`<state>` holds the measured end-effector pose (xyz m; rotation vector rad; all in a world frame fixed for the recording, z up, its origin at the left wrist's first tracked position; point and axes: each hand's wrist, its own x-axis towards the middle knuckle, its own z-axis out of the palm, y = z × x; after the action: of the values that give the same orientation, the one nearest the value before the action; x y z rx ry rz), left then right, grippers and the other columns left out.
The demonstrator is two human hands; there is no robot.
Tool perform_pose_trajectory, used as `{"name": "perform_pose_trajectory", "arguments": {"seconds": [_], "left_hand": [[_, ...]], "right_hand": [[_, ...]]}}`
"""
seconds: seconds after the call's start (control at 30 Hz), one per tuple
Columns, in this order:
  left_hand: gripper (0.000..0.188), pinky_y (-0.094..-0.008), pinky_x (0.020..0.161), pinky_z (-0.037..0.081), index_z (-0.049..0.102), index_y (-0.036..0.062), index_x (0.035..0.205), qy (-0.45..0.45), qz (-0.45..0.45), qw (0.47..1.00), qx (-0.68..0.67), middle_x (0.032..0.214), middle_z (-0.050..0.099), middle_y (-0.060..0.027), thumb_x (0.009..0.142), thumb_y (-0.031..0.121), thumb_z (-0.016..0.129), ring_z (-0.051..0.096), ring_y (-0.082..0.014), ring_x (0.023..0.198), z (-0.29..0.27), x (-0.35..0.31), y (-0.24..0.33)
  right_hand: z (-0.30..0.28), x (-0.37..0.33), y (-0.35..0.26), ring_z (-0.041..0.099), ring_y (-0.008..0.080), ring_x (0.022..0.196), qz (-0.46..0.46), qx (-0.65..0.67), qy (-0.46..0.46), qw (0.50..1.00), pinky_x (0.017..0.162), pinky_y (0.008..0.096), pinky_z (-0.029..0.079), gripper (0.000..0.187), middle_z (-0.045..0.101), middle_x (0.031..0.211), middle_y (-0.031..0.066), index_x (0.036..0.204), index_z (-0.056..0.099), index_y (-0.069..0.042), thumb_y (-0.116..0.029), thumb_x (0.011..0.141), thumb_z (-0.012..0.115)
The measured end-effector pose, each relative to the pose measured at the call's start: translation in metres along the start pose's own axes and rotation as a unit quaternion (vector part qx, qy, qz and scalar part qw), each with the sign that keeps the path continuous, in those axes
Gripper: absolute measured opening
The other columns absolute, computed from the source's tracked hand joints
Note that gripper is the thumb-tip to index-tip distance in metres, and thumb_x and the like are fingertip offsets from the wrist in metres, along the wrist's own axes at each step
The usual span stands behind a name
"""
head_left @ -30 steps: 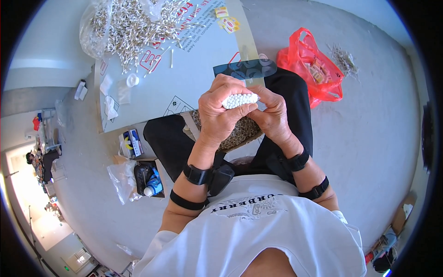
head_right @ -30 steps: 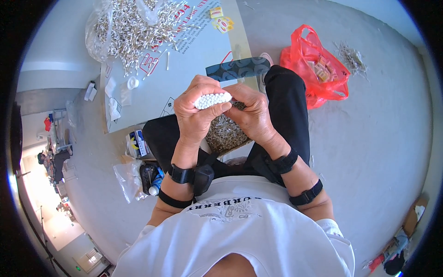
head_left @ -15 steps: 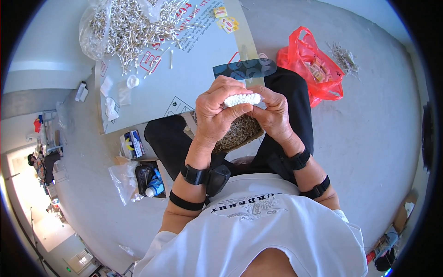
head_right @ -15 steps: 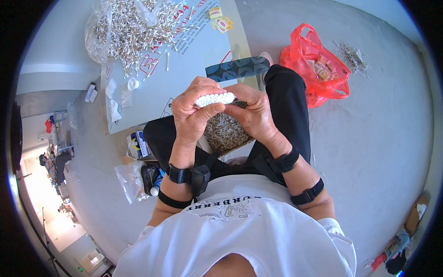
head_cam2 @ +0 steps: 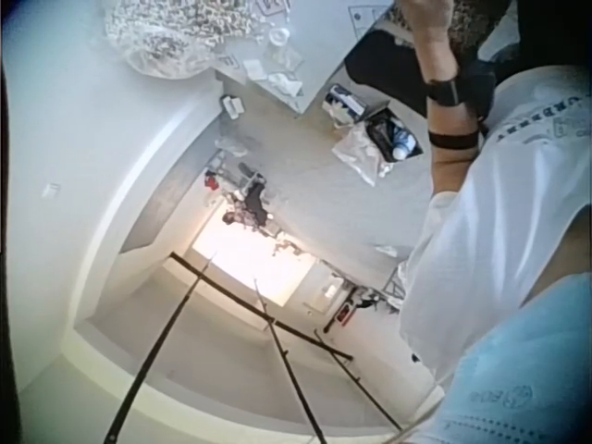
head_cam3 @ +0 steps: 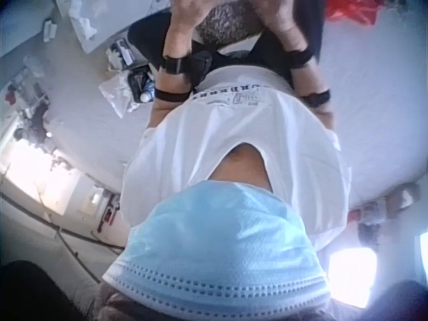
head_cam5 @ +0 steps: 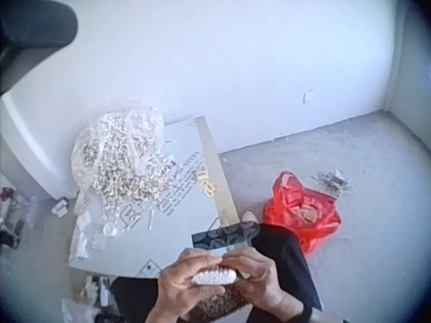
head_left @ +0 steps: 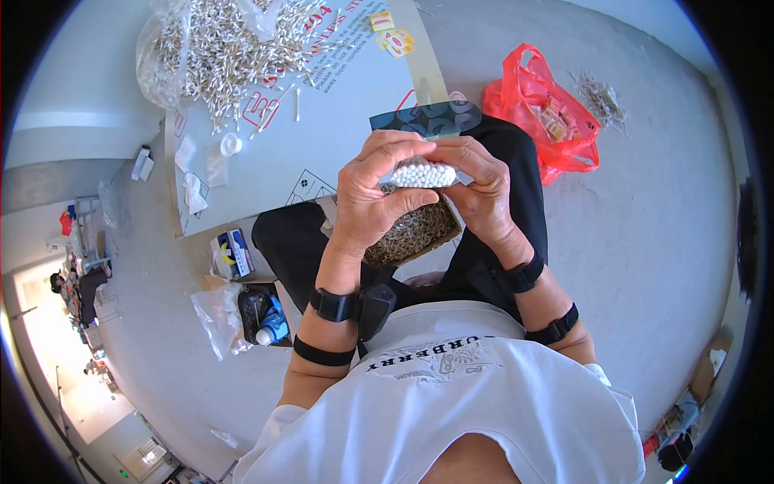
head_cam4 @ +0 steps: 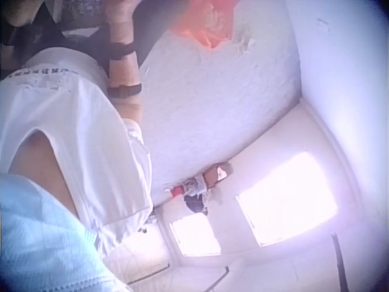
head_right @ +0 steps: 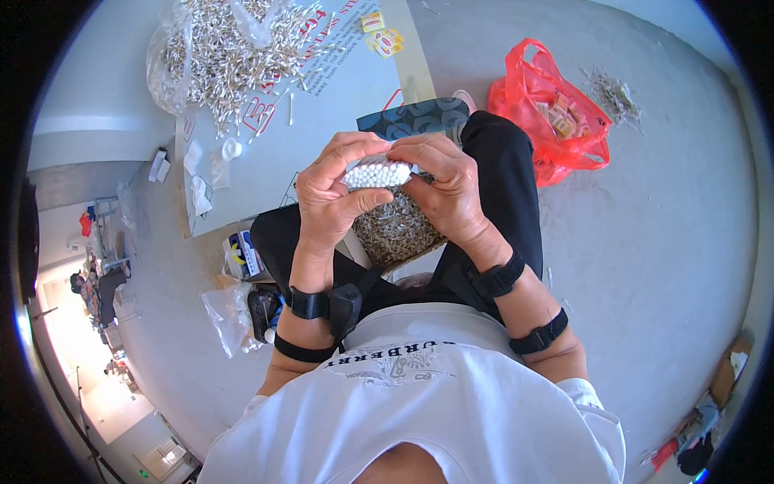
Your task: Sorting and packaging white cylindrical products into plastic bags at a workstation.
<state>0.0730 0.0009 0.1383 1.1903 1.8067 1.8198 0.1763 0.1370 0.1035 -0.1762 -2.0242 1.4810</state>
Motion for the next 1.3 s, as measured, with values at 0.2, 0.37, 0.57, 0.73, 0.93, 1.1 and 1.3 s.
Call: {"name": "perform_pose_trajectory", "arguments": {"seconds": [0.2, 0.37, 0.57, 0.73, 0.93, 1.1, 1.3], "left_hand": [[0.04, -0.0325, 0.091, 0.047, 0.073, 0.0077, 0.1, -0.007, 0.024, 0.999, 0.035, 0.103, 0.067, -0.0042, 0.062, 0.013, 0.085, 0.057, -0.0212, 0.104, -0.002, 0.0, -0.005], [0.039, -0.0326, 0.09, 0.048, 0.073, 0.0073, 0.101, -0.004, 0.01, 0.999, 0.034, 0.103, 0.068, -0.0042, 0.064, 0.011, 0.084, 0.058, -0.0211, 0.102, -0.001, -0.002, -0.005], [0.036, -0.0319, 0.087, 0.048, 0.072, 0.0071, 0.098, -0.005, 0.029, 0.999, 0.045, 0.102, 0.068, -0.0045, 0.064, 0.011, 0.084, 0.059, -0.0212, 0.101, 0.0, 0.001, -0.002], [0.032, -0.0314, 0.083, 0.049, 0.071, 0.0065, 0.094, -0.015, 0.059, 0.993, 0.103, 0.097, 0.068, -0.0047, 0.066, 0.015, 0.084, 0.06, -0.0213, 0.096, 0.005, 0.001, -0.003], [0.031, -0.0309, 0.079, 0.051, 0.071, 0.006, 0.093, 0.005, 0.062, 0.992, 0.112, 0.091, 0.068, -0.0049, 0.067, 0.017, 0.083, 0.062, -0.0216, 0.088, 0.008, -0.002, -0.007], [0.035, -0.0298, 0.079, 0.051, 0.071, 0.006, 0.097, -0.017, 0.043, 0.996, 0.082, 0.097, 0.068, -0.0059, 0.066, 0.016, 0.085, 0.063, -0.0208, 0.09, 0.005, -0.003, -0.009], [0.046, -0.031, 0.089, 0.046, 0.063, 0.0054, 0.117, 0.049, -0.016, 0.998, -0.021, 0.119, 0.062, -0.0103, 0.072, 0.003, 0.073, 0.059, -0.0202, 0.107, -0.005, -0.008, -0.013]], "right_hand": [[-0.001, 0.003, -0.001, 0.063, 0.0274, 0.092, -0.045, -0.032, 0.016, 0.998, 0.08, 0.0339, 0.051, 0.035, 0.068, 0.098, 0.0099, 0.096, 0.068, -0.003, 0.008, 0.062, 0.071], [-0.001, 0.001, 0.001, 0.063, 0.0268, 0.092, -0.038, -0.025, 0.016, 0.999, 0.08, 0.0334, 0.052, 0.036, 0.068, 0.098, 0.0098, 0.096, 0.068, -0.003, 0.009, 0.062, 0.071], [-0.001, -0.004, 0.004, 0.064, 0.0264, 0.093, 0.004, 0.007, 0.003, 1.0, 0.08, 0.0329, 0.052, 0.036, 0.068, 0.097, 0.0108, 0.097, 0.069, -0.002, 0.009, 0.063, 0.071], [0.004, -0.007, 0.005, 0.064, 0.0268, 0.09, 0.016, 0.014, -0.003, 1.0, 0.079, 0.0328, 0.052, 0.034, 0.067, 0.096, 0.0118, 0.097, 0.069, -0.001, 0.007, 0.064, 0.073], [0.006, -0.009, 0.006, 0.066, 0.0269, 0.085, 0.022, 0.014, -0.006, 1.0, 0.074, 0.032, 0.053, 0.031, 0.068, 0.095, 0.0123, 0.097, 0.068, 0.0, 0.004, 0.067, 0.075], [0.007, -0.009, 0.004, 0.067, 0.0221, 0.086, 0.03, 0.031, 0.004, 0.999, 0.074, 0.0319, 0.053, 0.029, 0.069, 0.092, 0.0104, 0.097, 0.069, -0.001, 0.003, 0.069, 0.076], [0.005, -0.004, 0.0, 0.065, 0.012, 0.08, 0.237, 0.277, 0.017, 0.931, 0.075, 0.025, 0.053, 0.027, 0.069, 0.091, 0.0066, 0.105, 0.065, 0.004, 0.0, 0.079, 0.074]]}}
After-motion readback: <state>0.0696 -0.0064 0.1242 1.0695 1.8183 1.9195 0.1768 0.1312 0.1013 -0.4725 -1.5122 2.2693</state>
